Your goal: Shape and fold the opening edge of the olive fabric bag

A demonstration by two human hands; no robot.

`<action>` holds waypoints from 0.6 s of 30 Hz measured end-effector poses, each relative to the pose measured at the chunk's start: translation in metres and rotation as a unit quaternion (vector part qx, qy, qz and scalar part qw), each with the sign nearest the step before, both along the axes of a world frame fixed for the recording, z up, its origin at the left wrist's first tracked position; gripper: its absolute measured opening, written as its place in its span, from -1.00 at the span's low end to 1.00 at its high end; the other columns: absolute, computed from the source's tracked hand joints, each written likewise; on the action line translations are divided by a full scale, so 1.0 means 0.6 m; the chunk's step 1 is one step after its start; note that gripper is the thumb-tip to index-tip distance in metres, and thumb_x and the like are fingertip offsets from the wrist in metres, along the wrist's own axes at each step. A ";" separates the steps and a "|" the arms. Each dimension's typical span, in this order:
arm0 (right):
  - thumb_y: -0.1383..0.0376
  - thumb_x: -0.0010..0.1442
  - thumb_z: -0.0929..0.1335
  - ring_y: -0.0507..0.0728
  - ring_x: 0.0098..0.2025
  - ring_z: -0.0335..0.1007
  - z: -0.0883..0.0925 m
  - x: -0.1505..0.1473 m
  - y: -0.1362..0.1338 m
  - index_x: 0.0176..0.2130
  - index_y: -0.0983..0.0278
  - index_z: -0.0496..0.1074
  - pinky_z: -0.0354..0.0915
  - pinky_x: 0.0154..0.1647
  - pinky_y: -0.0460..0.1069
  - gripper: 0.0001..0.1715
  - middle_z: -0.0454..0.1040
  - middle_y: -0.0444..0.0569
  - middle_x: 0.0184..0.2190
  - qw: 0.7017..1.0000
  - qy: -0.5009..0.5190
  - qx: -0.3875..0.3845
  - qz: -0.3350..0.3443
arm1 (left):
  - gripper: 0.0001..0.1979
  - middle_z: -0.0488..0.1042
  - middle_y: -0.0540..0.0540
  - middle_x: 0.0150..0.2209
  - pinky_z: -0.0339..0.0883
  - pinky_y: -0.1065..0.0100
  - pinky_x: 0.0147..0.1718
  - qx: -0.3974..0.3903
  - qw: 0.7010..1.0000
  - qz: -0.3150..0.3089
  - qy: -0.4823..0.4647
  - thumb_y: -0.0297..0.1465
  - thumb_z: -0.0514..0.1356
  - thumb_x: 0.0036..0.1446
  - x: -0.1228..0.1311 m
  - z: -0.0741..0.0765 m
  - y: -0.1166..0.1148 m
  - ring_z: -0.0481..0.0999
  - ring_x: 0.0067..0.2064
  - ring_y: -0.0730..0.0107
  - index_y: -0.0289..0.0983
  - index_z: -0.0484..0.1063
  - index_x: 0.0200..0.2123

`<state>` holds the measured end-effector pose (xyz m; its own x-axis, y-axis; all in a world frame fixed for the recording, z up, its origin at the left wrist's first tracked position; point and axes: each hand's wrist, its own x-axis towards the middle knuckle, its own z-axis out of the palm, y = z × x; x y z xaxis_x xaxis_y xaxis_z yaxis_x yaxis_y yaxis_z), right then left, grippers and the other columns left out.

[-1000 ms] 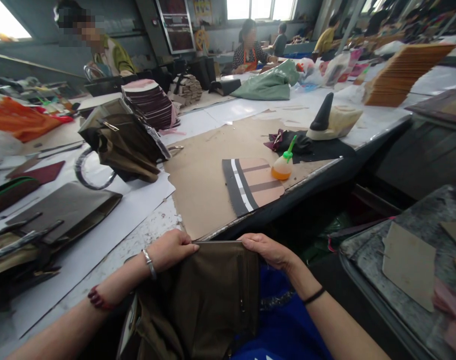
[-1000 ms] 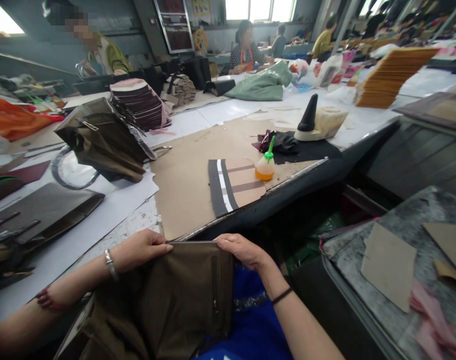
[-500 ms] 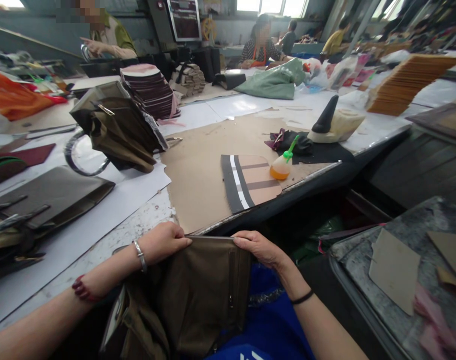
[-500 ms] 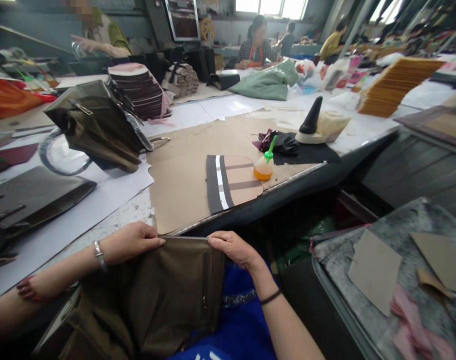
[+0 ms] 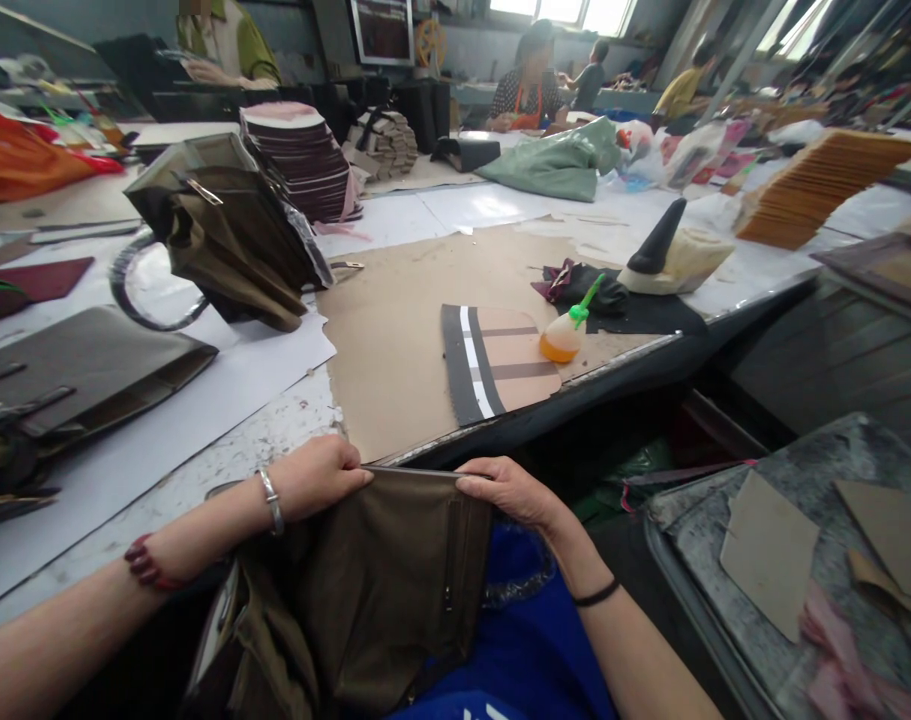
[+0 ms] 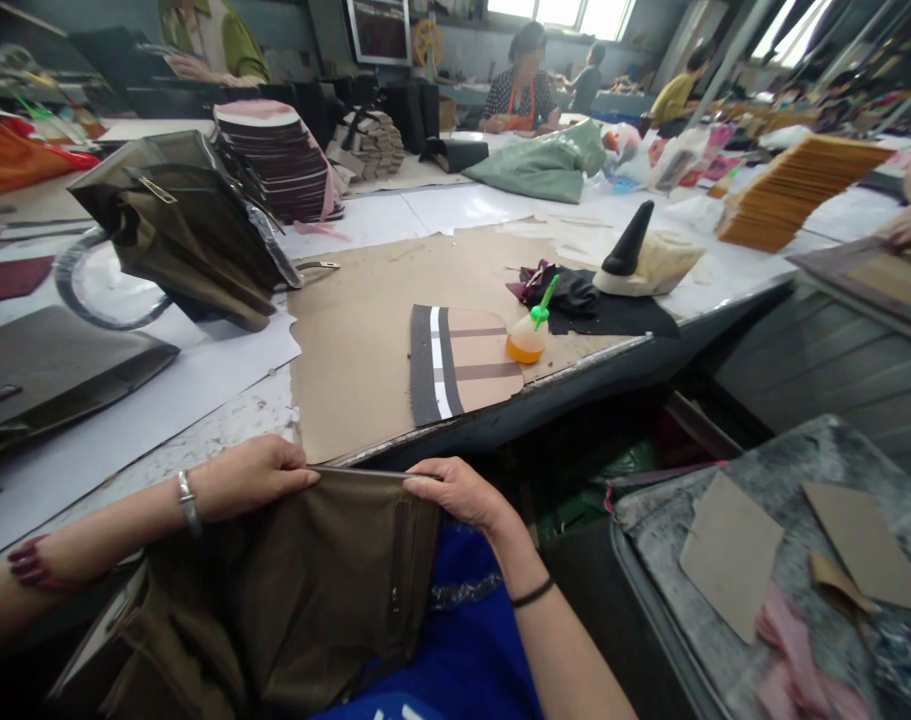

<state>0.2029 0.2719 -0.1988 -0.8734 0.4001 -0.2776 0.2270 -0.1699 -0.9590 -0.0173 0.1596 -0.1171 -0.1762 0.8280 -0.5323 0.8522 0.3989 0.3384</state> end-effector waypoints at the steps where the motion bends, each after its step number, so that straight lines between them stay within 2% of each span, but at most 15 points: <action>1: 0.13 -0.01 0.34 0.05 -0.37 0.26 0.001 -0.001 0.002 -0.31 0.36 0.45 0.15 -0.35 -0.10 -0.64 0.41 -0.08 -0.41 1.000 -0.007 0.004 0.004 | -0.73 0.28 -0.02 -0.66 0.05 0.43 -0.54 0.001 1.000 0.002 -0.003 -0.26 -0.02 -0.10 0.000 0.000 0.001 0.30 -0.52 0.38 -0.27 0.21 -0.71; 10: 0.10 -0.02 0.34 -0.03 -0.52 0.11 0.015 -0.015 0.012 -0.44 0.38 0.42 0.02 -0.55 -0.15 -0.65 0.25 -0.16 -0.60 0.994 -0.068 0.069 0.059 | -0.72 0.28 -0.02 -0.66 0.04 0.42 -0.53 0.005 1.000 -0.002 -0.020 -0.26 -0.01 -0.09 -0.004 -0.001 0.002 0.29 -0.52 0.37 -0.27 0.21 -0.71; 18: 0.08 0.06 0.26 -0.02 -0.51 0.09 0.027 -0.030 0.013 -0.49 0.36 0.39 0.00 -0.55 -0.15 -0.61 0.20 -0.16 -0.61 0.975 -0.090 0.185 0.087 | -0.72 0.20 0.02 -0.72 0.00 0.43 -0.58 0.000 1.000 0.025 -0.017 -0.29 0.02 -0.10 -0.008 0.000 0.002 0.22 -0.58 0.42 -0.26 0.17 -0.75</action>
